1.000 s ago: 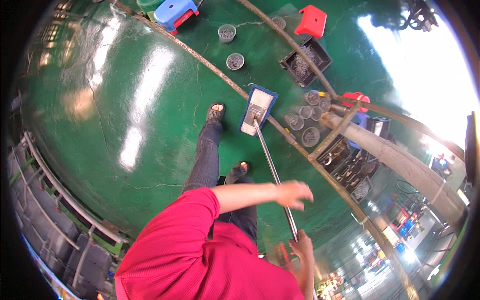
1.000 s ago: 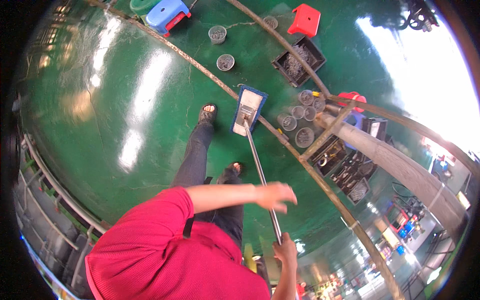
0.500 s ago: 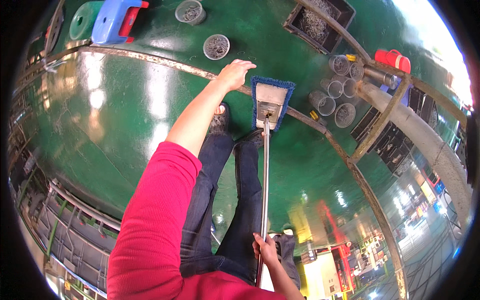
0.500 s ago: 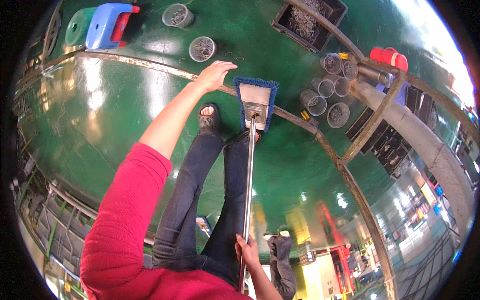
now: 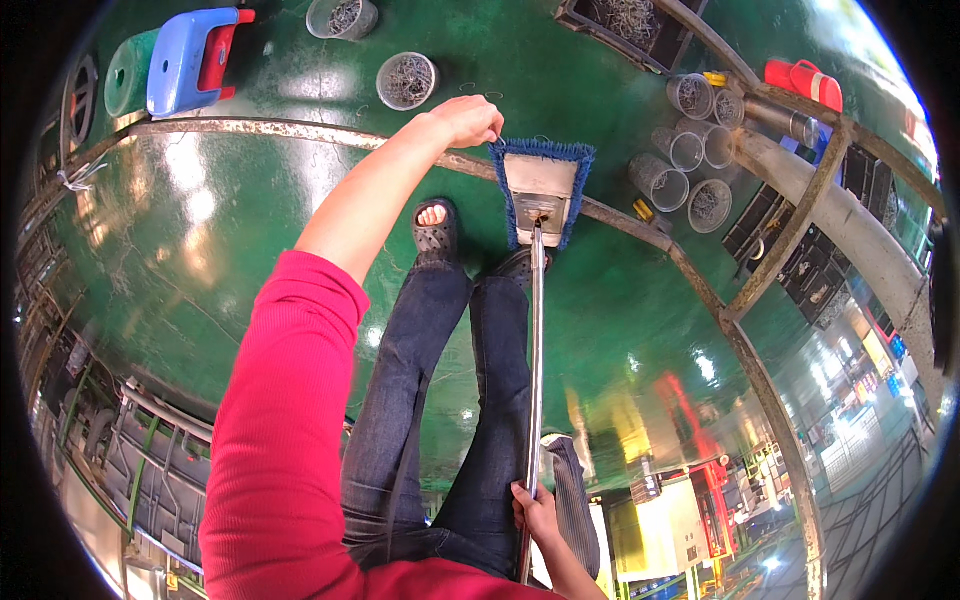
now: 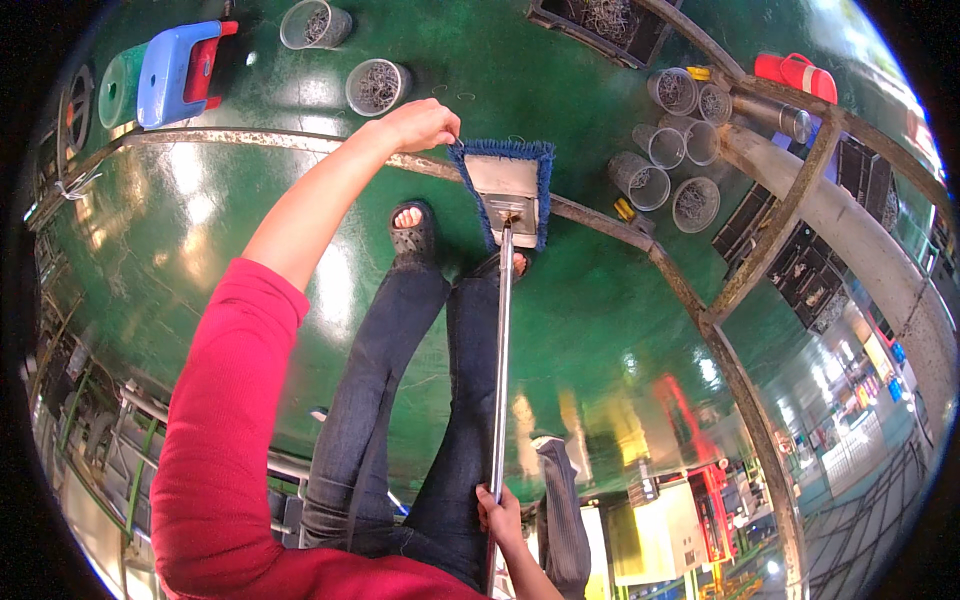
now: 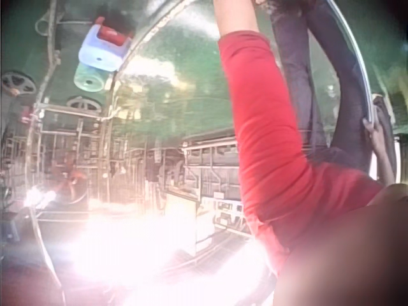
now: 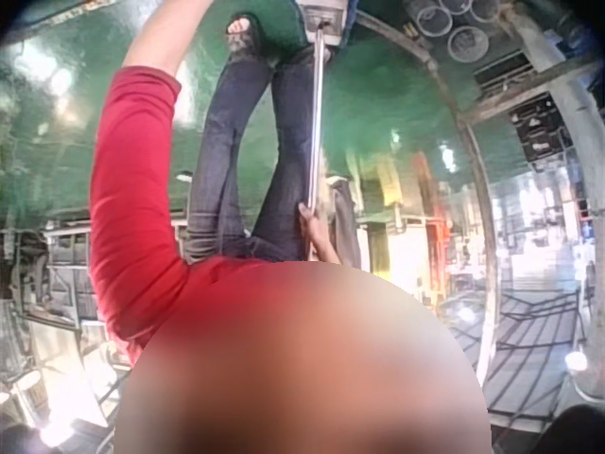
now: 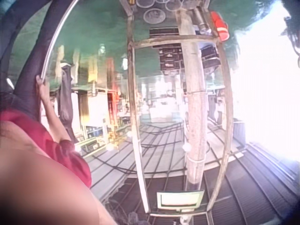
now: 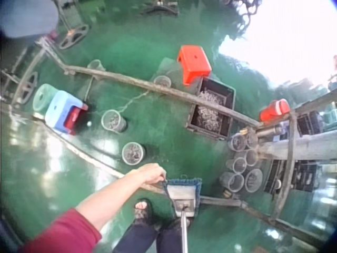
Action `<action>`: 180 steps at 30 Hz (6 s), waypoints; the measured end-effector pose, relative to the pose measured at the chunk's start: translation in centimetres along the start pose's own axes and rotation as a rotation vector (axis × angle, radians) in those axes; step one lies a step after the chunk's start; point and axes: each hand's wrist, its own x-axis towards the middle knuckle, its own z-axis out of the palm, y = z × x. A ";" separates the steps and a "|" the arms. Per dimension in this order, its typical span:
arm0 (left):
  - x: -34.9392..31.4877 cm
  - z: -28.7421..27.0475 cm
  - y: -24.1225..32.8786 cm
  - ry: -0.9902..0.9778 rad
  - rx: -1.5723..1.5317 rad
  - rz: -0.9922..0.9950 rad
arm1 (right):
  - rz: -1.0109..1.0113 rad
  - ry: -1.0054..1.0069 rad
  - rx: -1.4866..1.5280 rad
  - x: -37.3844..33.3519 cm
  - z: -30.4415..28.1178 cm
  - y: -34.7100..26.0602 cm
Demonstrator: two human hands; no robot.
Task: The person mops a large green floor in a factory using a flat mop, navigating around crates of metal components and parked motorcycles.
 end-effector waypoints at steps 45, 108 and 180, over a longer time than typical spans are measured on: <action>-20.8 23.6 43.0 0.411 0.004 0.572 | -0.228 -0.319 -0.507 -15.2 -20.4 1.6; -25.0 45.5 68.8 1.970 -0.806 -0.799 | -1.503 0.833 -3.142 -36.3 -33.0 18.3; 2.1 76.7 111.6 2.278 -0.858 -1.476 | -1.606 -0.121 -3.905 -13.0 -76.7 28.0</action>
